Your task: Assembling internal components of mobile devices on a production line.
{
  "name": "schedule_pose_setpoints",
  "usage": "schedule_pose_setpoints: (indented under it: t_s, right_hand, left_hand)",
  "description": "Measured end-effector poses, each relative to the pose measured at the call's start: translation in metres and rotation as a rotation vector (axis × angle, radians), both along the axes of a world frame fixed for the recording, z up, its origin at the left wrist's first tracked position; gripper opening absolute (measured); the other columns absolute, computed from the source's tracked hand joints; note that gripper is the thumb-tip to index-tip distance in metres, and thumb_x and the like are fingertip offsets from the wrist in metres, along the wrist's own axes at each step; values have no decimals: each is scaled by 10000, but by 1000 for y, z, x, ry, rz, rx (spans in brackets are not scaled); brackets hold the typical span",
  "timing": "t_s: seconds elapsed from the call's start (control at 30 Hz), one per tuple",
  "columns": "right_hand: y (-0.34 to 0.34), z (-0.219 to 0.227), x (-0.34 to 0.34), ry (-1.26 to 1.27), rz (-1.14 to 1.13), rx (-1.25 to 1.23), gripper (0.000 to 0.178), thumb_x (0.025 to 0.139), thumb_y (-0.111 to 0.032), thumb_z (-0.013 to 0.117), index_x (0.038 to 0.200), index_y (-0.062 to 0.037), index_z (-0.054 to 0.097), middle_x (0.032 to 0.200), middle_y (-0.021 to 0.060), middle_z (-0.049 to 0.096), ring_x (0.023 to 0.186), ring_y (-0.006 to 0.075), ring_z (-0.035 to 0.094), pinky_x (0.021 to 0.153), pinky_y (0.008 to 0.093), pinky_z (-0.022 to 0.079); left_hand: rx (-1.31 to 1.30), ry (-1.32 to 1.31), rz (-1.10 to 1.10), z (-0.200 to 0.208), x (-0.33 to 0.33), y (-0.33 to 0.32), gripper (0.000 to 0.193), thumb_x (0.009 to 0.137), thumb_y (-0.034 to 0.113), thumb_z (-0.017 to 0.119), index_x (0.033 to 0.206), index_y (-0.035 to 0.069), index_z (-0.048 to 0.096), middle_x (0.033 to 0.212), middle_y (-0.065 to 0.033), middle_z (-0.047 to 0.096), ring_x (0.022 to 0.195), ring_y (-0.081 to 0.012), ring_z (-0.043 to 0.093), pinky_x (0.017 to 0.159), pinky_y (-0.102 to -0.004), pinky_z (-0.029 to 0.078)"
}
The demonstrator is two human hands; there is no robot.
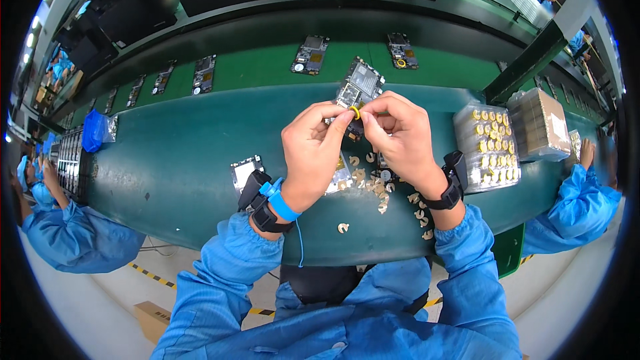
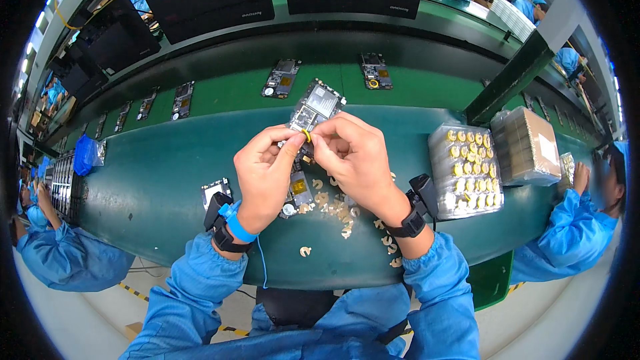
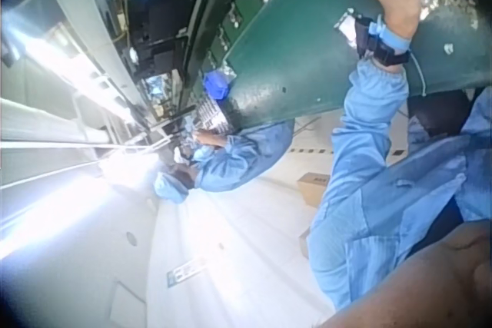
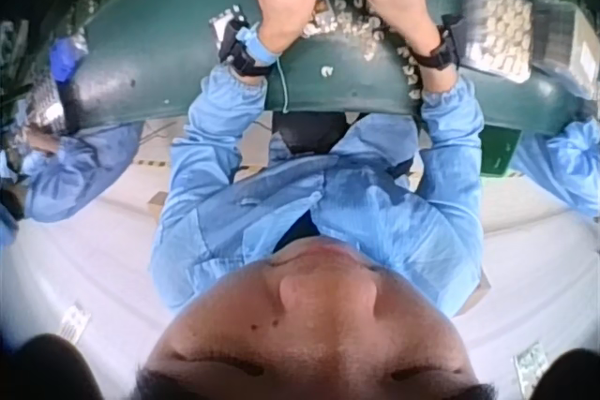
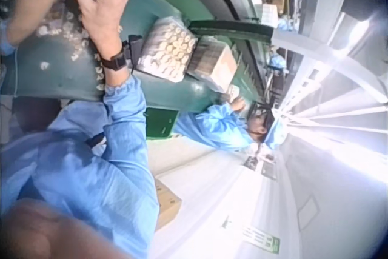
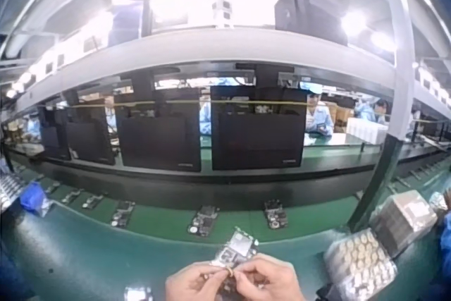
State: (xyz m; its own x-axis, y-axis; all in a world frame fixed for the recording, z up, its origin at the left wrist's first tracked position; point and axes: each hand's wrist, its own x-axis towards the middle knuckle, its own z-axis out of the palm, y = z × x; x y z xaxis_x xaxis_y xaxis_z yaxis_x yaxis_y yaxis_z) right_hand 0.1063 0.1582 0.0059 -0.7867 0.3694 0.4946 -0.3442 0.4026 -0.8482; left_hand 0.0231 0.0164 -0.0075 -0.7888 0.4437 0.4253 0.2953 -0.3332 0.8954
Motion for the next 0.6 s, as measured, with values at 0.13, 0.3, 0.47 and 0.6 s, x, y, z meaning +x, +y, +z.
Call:
schedule_pose_setpoints:
  t_s: [0.13,0.3,0.47,0.6]
  right_hand:
    - [-4,-7,-1,10,-12,-25,75,897,43,721,959,51,679,896,58,655,578,49,572,518,220,427]
    - [-1,-6,0,1,-27,72,77,898,37,721,957,41,671,885,54,644,577,38,568,522,213,422]
    - [0,10,6,11,25,-141,50,916,36,694,936,44,649,882,17,644,630,17,569,537,192,430]
    - [33,23,23,-130,206,-40,77,943,-25,687,919,32,640,789,1,629,649,10,544,536,210,397]
  left_hand:
    - [-80,79,-4,-4,-1,-2,127,1004,9,681,1071,-94,715,1053,-102,721,880,-88,661,727,-236,538]
    - [18,31,-80,3,5,1,151,1020,29,664,1069,-107,707,1049,-104,724,875,-93,650,755,-249,543]
    - [-50,13,-48,-1,-4,-5,156,1026,43,668,1080,-97,708,1036,-74,717,867,-76,635,750,-235,525]
    - [-74,-48,-23,3,-10,-10,163,1035,43,659,1130,-80,708,1067,-55,734,945,-72,649,822,-226,528]
